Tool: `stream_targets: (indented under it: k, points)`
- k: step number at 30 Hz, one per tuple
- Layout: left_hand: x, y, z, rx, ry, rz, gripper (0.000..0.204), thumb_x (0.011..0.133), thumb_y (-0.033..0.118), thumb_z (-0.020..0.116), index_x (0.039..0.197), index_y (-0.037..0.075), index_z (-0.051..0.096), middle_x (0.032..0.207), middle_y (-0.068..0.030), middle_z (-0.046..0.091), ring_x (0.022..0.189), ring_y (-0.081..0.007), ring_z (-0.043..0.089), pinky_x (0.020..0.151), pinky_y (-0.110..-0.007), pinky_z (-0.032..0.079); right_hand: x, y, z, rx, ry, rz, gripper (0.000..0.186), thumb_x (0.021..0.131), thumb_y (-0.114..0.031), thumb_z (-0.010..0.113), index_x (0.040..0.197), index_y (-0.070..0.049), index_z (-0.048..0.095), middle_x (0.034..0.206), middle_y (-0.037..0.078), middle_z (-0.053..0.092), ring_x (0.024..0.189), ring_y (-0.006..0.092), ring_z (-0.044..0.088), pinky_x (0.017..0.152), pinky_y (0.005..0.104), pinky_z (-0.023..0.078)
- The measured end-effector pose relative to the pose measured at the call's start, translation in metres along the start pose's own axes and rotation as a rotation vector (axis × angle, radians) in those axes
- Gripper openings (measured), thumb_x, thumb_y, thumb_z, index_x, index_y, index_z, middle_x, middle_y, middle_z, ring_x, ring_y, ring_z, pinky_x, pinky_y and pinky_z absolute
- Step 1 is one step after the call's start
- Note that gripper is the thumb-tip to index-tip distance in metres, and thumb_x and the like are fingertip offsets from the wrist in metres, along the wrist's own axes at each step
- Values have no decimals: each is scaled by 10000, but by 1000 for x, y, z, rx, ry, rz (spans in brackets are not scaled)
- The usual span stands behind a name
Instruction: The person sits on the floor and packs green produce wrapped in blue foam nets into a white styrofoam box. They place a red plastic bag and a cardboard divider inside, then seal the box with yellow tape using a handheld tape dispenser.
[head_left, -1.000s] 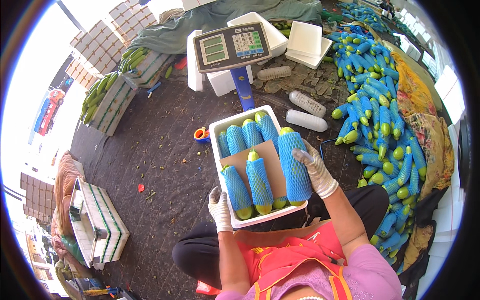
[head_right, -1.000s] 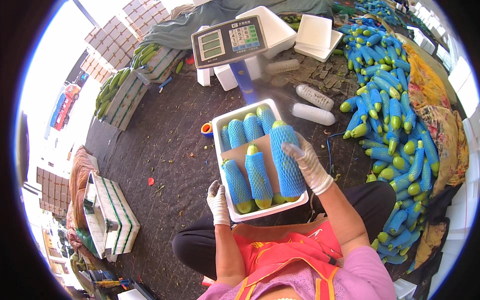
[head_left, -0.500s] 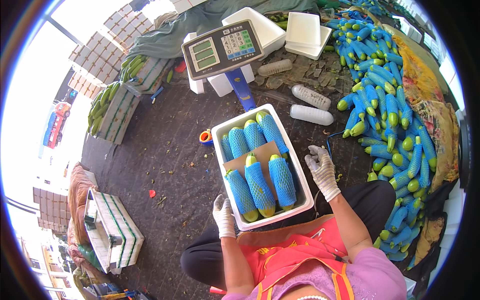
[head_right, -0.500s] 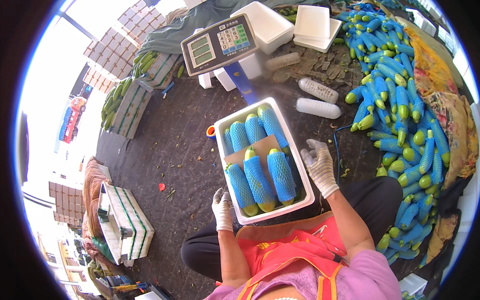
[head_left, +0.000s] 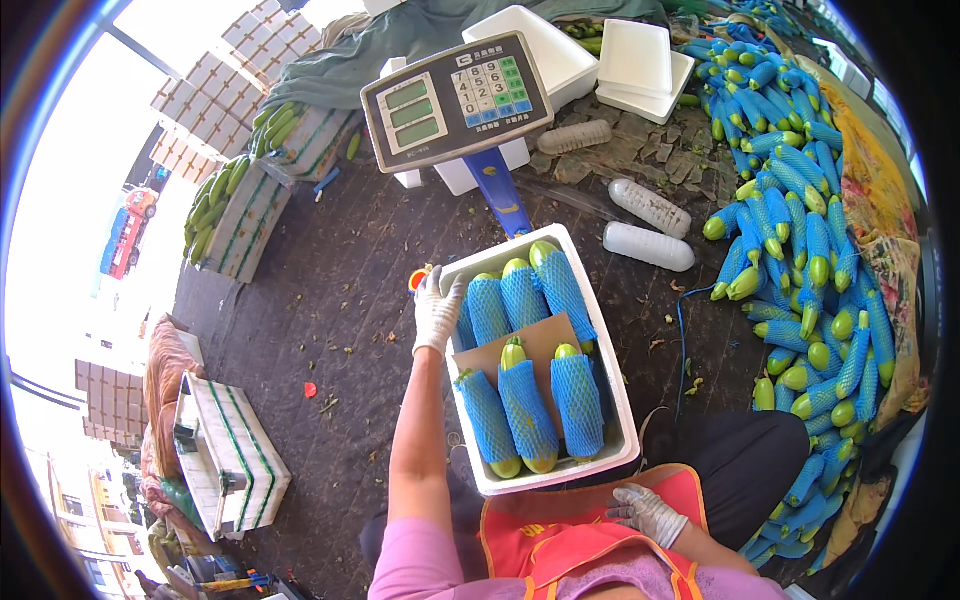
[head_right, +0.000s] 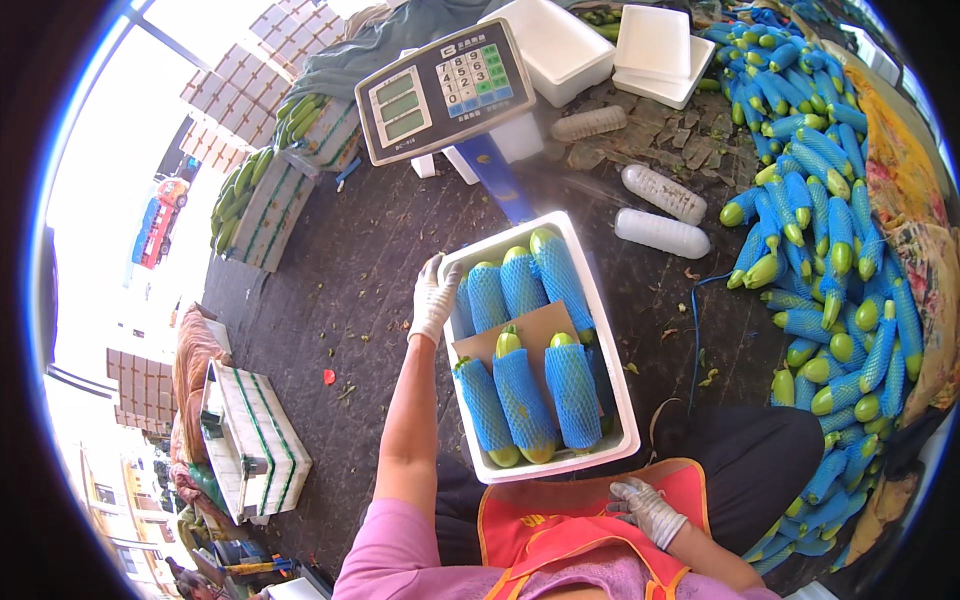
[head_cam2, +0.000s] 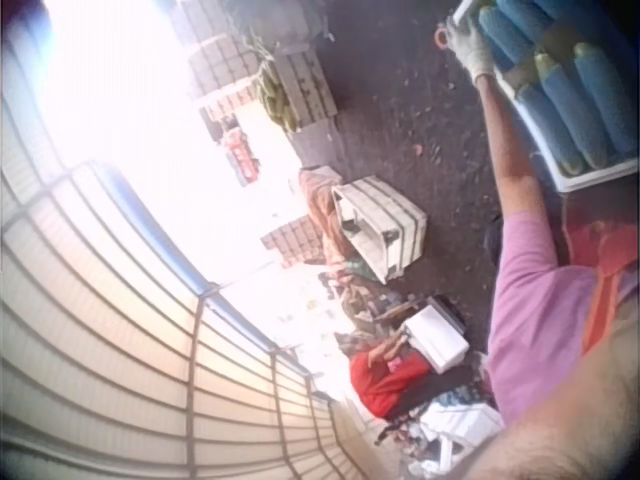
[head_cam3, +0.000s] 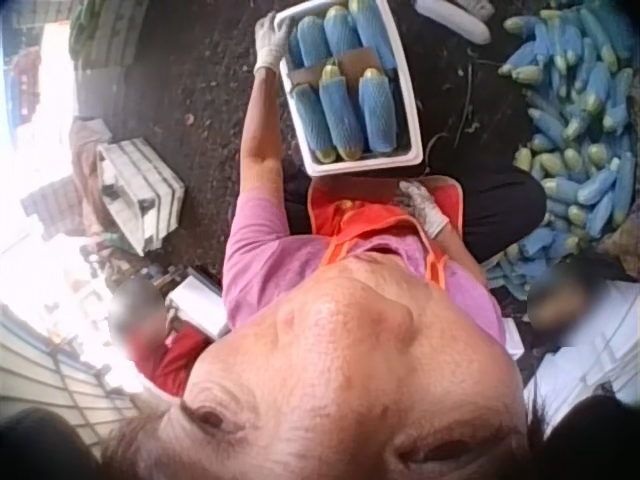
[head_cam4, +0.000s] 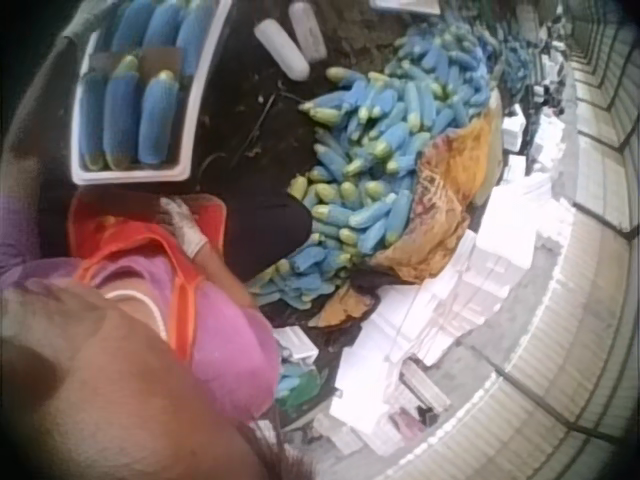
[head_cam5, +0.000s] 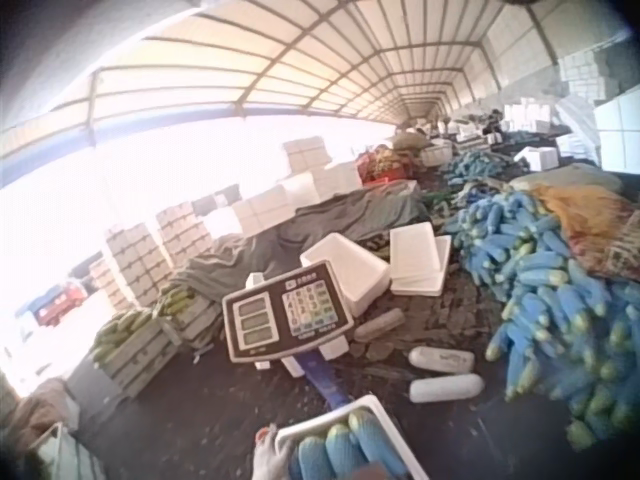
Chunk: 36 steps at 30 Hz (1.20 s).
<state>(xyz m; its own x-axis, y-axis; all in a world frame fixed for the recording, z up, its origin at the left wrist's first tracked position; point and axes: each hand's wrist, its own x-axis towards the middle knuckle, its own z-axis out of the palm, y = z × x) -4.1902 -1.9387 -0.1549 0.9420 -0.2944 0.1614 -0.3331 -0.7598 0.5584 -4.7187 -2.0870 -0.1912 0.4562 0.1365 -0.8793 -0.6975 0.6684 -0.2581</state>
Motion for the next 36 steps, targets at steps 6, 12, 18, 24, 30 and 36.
stream_targets:
  k: [6,12,18,24,30,36]
  points:
    - [48,16,48,328,-174,66,548,925,590,591,1170,116,717,1189,-135,693,1200,-351,585,1063,-527,397,27,-25,37,119,277,-390,350,945,-290,736,1101,-14,588,905,73,691,668,185,718,514,275,581]
    - [18,-1,19,408,-126,54,467,917,537,630,1017,91,724,1010,-144,728,996,-351,670,925,-474,488,26,-66,16,39,563,-535,254,926,-206,748,1033,-4,636,795,55,663,597,119,632,425,268,541]
    - [-50,-54,-46,688,-262,-126,510,1010,513,492,820,96,717,776,-178,719,762,-364,711,726,-485,549,78,-203,-47,-711,886,-921,295,866,-249,778,944,27,707,840,192,725,742,224,674,717,371,510]
    - [-125,-37,-95,491,-504,-439,481,982,408,433,1052,87,784,993,-174,761,952,-341,742,853,-435,572,138,-356,-73,-1075,619,-962,482,926,-435,688,1059,25,741,920,188,754,788,259,671,788,394,511]
    - [-215,-79,-132,-291,-696,-866,644,964,590,508,1184,25,726,1173,-214,720,1059,-358,690,906,-439,513,120,-378,-49,-1253,425,-623,574,926,-382,678,1321,24,588,1186,215,705,993,334,678,885,427,505]
    - [-251,21,-207,-209,-393,-453,673,950,507,626,1409,20,562,1300,-244,652,1219,-367,622,1012,-416,487,50,-389,67,-1743,599,-1241,499,975,-157,623,1433,9,514,1490,245,492,1404,364,454,1168,402,361]
